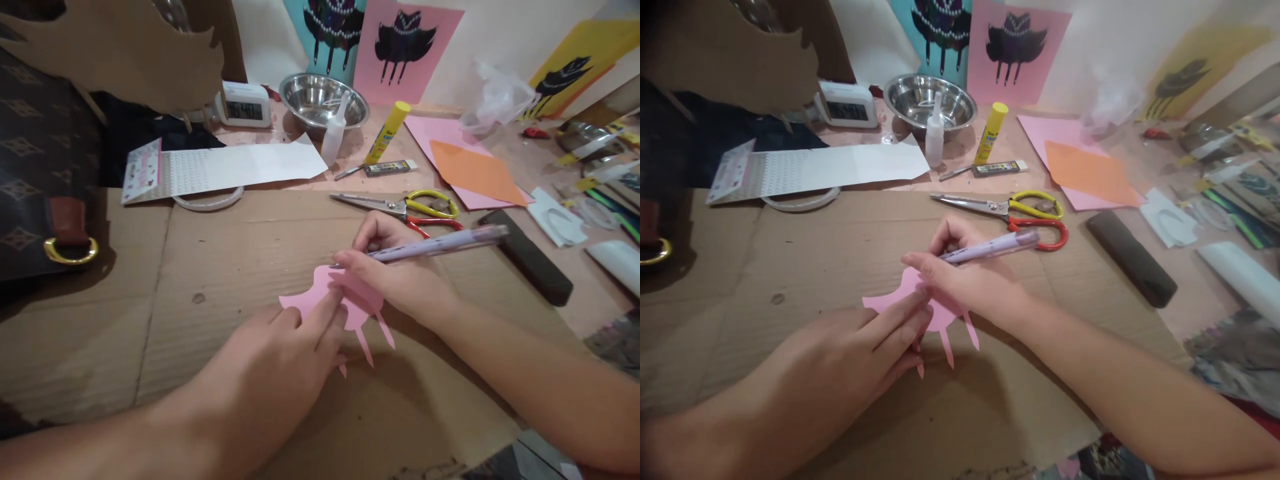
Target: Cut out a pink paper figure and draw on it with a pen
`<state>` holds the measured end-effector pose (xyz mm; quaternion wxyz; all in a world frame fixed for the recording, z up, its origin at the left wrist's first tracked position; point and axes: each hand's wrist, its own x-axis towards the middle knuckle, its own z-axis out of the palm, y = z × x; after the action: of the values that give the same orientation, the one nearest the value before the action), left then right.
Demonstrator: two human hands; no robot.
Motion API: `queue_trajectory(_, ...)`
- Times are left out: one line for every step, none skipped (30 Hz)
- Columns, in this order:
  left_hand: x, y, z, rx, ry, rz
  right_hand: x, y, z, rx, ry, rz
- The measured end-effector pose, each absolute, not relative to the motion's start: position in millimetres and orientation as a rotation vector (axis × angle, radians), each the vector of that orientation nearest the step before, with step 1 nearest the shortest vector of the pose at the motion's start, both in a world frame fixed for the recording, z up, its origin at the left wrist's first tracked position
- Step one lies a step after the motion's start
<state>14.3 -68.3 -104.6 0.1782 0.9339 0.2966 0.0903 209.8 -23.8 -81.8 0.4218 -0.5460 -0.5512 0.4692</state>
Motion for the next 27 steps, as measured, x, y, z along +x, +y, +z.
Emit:
queue_trajectory(14.0,-67.6,-104.8,2.721,0.806,0.175,207.4,-22.5,-84.2,-1.397,-1.374,1.171)
queue_trajectory(13.6,-66.6,-105.0,2.819,0.773,0.102,206.0,-21.2,-86.2,-1.428,-1.370,1.147)
queue_trajectory(13.0,-65.4,-105.3,2.904,0.745,0.050,205.5,-20.0,-87.9,-1.456,-1.376,1.105)
queue_trajectory(12.4,-64.3,-105.9,2.947,0.725,0.055,205.6,-19.2,-89.3,-1.476,-1.389,1.055)
queue_trajectory(11.7,-63.4,-106.5,2.973,0.713,0.079,205.9,-18.7,-90.4,-1.488,-1.411,1.012)
queue_trajectory(11.1,-62.8,-107.1,2.990,0.702,0.100,206.3,-18.5,-91.3,-1.498,-1.431,0.972)
queue_trajectory(10.6,-62.6,-107.5,3.005,0.693,0.125,206.4,-18.6,-92.0,-1.509,-1.449,0.941)
queue_trajectory(10.2,-62.9,-107.5,3.016,0.688,0.148,206.3,-18.6,-92.6,-1.520,-1.463,0.920)
queue_trajectory(9.8,-63.5,-107.0,3.023,0.689,0.168,205.9,-18.6,-93.0,-1.529,-1.472,0.910)
queue_trajectory(9.3,-64.4,-106.0,3.030,0.695,0.189,205.6,-18.3,-93.3,-1.540,-1.472,0.905)
queue_trajectory(8.7,-65.6,-104.3,3.035,0.714,0.201,205.6,-17.8,-93.4,-1.541,-1.475,0.902)
queue_trajectory(7.7,-66.7,-102.3,3.042,0.745,0.213,206.3,-17.0,-93.3,-1.529,-1.473,0.905)
queue_trajectory(6.5,-67.7,-100.1,3.048,0.785,0.212,207.9,-16.0,-92.7,-1.497,-1.470,0.913)
queue_trajectory(5.0,-68.5,-97.9,3.052,0.832,0.199,210.7,-15.1,-91.7,-1.448,-1.469,0.919)
queue_trajectory(3.3,-68.9,-96.1,3.058,0.877,0.180,214.7,-14.5,-90.1,-1.398,-1.486,0.915)
queue_trajectory(1.6,-68.9,-94.8,3.067,0.916,0.163,219.7,-14.3,-88.0,-1.359,-1.529,0.901)
queue_trajectory(0.0,-68.6,-94.1,3.077,0.943,0.144,225.5,-14.8,-85.6,-1.337,-1.601,0.873)
queue_trajectory(-1.3,-68.2,-94.0,3.087,0.953,0.127,231.7,-16.0,-83.0,-1.332,-1.710,0.826)
queue_trajectory(-2.0,-67.7,-94.2,3.093,0.956,0.102,237.8,-17.7,-80.5,-1.334,-1.856,0.765)
queue_trajectory(-2.3,-67.2,-94.7,3.096,0.951,0.086,243.3,-19.8,-78.5,-1.337,-2.016,0.704)
queue_trajectory(-1.9,-66.7,-95.0,3.094,0.944,0.062,248.1,-22.1,-77.1,-1.330,-2.178,0.659)
queue_trajectory(-1.1,-66.2,-95.1,3.085,0.941,0.033,251.8,-24.1,-76.6,-1.302,-2.330,0.637)
queue_trajectory(0.2,-65.5,-94.8,3.074,0.942,0.003,254.3,-25.7,-76.8,-1.262,-2.461,0.628)
queue_trajectory(1.7,-64.5,-94.0,3.065,0.942,-0.015,255.8,-26.7,-77.6,-1.221,-2.558,0.629)
queue_trajectory(3.3,-63.1,-92.9,3.061,0.944,-0.019,256.4,-27.1,-78.7,-1.180,-2.618,0.628)
queue_trajectory(4.8,-61.1,-91.5,3.059,0.946,-0.008,256.3,-27.1,-79.8,-1.141,-2.654,0.617)
queue_trajectory(5.9,-58.4,-90.0,3.052,0.964,0.017,255.6,-26.7,-80.5,-1.110,-2.669,0.603)
